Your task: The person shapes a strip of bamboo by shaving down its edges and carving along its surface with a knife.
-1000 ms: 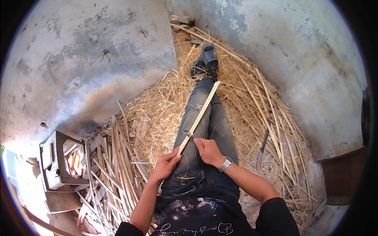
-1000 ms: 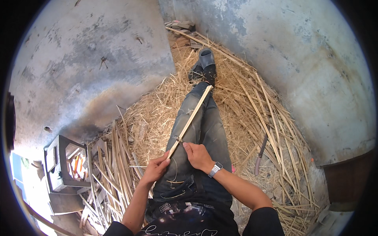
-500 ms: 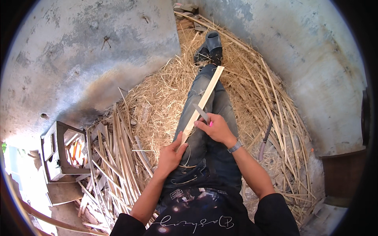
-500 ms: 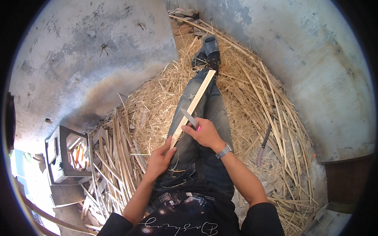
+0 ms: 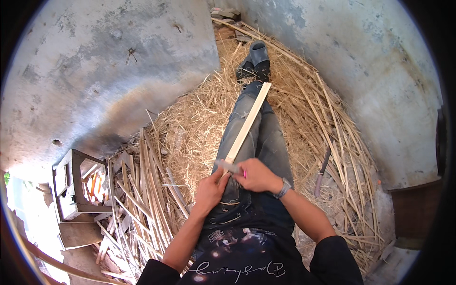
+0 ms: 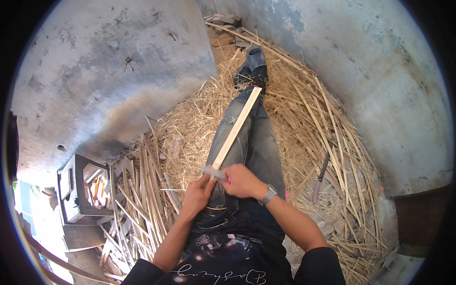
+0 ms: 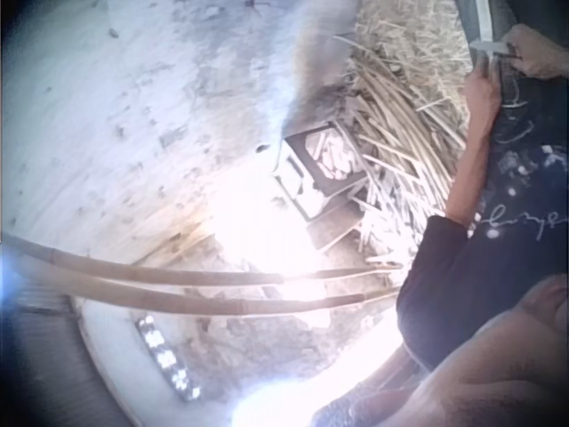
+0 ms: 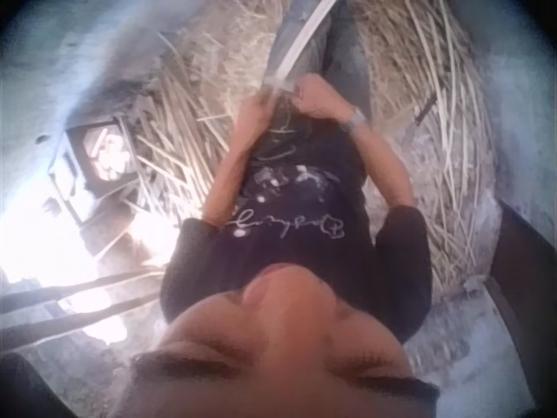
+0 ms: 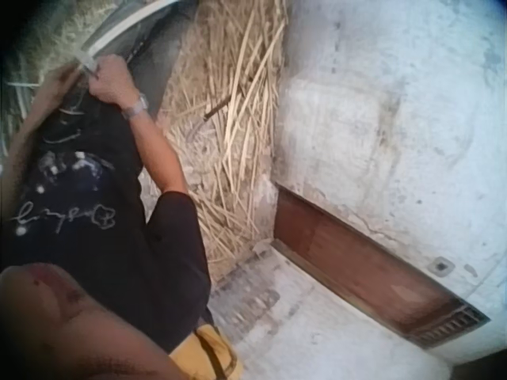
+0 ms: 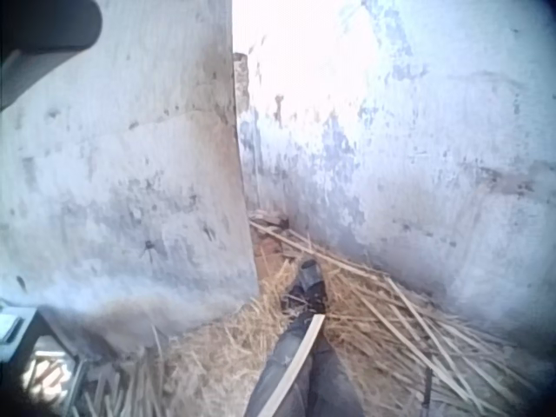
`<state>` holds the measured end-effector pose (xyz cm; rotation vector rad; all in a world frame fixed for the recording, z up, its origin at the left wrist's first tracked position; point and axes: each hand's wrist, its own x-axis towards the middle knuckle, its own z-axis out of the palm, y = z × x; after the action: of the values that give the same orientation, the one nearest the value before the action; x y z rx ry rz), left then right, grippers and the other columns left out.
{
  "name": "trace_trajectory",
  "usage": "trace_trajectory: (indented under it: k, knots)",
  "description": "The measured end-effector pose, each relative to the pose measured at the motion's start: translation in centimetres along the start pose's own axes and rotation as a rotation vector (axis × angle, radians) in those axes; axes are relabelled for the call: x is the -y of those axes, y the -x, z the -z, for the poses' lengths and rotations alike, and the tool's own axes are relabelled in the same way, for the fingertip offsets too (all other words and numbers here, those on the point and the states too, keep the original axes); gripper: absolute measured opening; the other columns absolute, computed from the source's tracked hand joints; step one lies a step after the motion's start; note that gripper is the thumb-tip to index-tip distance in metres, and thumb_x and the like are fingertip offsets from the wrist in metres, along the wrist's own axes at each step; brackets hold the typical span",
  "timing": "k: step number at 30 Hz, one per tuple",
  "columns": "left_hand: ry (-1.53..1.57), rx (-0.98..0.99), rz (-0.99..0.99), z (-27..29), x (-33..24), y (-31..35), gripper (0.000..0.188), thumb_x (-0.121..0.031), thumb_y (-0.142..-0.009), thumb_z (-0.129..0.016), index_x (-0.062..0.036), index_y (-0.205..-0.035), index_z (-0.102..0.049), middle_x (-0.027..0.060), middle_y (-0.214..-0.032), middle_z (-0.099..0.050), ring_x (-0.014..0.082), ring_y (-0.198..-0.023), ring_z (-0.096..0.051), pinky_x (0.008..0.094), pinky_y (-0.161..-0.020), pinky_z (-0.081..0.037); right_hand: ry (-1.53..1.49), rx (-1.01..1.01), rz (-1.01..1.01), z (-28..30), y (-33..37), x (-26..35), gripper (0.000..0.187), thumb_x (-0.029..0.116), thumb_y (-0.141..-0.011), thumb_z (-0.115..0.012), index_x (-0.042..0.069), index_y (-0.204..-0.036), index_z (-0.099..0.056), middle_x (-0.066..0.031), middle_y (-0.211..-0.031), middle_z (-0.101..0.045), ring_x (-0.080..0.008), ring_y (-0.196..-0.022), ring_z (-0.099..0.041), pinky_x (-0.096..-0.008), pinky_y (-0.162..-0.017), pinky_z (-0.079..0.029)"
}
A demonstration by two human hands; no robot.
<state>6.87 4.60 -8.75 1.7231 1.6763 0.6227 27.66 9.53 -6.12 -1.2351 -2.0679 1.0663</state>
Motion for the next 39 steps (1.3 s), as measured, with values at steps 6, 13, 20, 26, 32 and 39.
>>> trace_trajectory:
  k: [6,13,20,26,32,39]
  knots:
    - [0.096,0.009,-0.034,0.1,0.5,-0.2,0.05,-0.04,-0.098,-0.065,-0.0206,-0.144,-0.059,0.0275,-0.092,-0.071,0.0456,-0.089,-0.07,0.0496,-0.08,-0.055,-0.018,-0.084,-0.072,2.0,0.9,-0.3,0.026,0.023,-0.083,-0.071,-0.003,-0.078,-0.066,-0.0233,-0.069,-0.065,-0.0404,-0.065,-0.066,-0.0446,-0.062,-0.052]
    - [0.073,0.055,-0.008,2.3,-0.8,0.5,0.055,-0.04,-0.097,-0.068,-0.019,-0.146,-0.058,0.0282,-0.1,-0.071,0.0452,-0.095,-0.07,0.0459,-0.084,-0.055,0.347,-0.882,-0.501,13.0,0.3,-12.3,0.028,0.024,-0.091,-0.06,-0.003,-0.098,-0.067,-0.0252,-0.083,-0.068,-0.0437,-0.083,-0.067,-0.0472,-0.072,-0.052]
    - [-0.042,0.111,0.069,4.4,-0.1,1.9,0.055,-0.033,-0.096,-0.07,-0.0125,-0.145,-0.058,0.0277,-0.11,-0.072,0.0388,-0.103,-0.073,0.0386,-0.09,-0.055,0.249,-0.704,-0.201,10.0,-3.7,-8.5,0.047,0.036,-0.107,-0.047,-0.001,-0.085,-0.065,-0.0255,-0.072,-0.063,-0.0467,-0.067,-0.06,-0.0533,-0.061,-0.044]
    - [-0.115,0.037,-0.03,5.1,0.7,3.4,0.053,-0.039,-0.095,-0.07,-0.0195,-0.144,-0.06,0.0243,-0.082,-0.07,0.0424,-0.078,-0.071,0.0477,-0.07,-0.054,0.294,-0.722,-0.237,8.0,-7.4,-9.9,0.049,0.036,-0.106,-0.048,-0.002,-0.08,-0.063,-0.0281,-0.075,-0.063,-0.0487,-0.071,-0.061,-0.0546,-0.063,-0.047]
    - [-0.164,0.038,-0.037,4.0,0.4,2.4,0.052,-0.038,-0.095,-0.07,-0.0162,-0.142,-0.061,0.0233,-0.077,-0.069,0.0418,-0.074,-0.071,0.0467,-0.067,-0.055,0.215,-0.571,-0.205,2.4,-5.8,-7.3,0.047,0.036,-0.106,-0.048,0.0,-0.082,-0.067,-0.0277,-0.074,-0.064,-0.0488,-0.07,-0.063,-0.0568,-0.062,-0.048]
    - [0.017,0.119,0.058,4.3,-1.5,1.1,0.051,-0.029,-0.095,-0.072,-0.0053,-0.139,-0.062,0.028,-0.116,-0.07,0.0377,-0.11,-0.07,0.0387,-0.095,-0.053,0.058,-0.565,-0.173,-0.1,-3.5,-5.9,0.048,0.037,-0.107,-0.048,0.0,-0.082,-0.067,-0.0271,-0.071,-0.063,-0.0486,-0.069,-0.063,-0.0559,-0.06,-0.048]
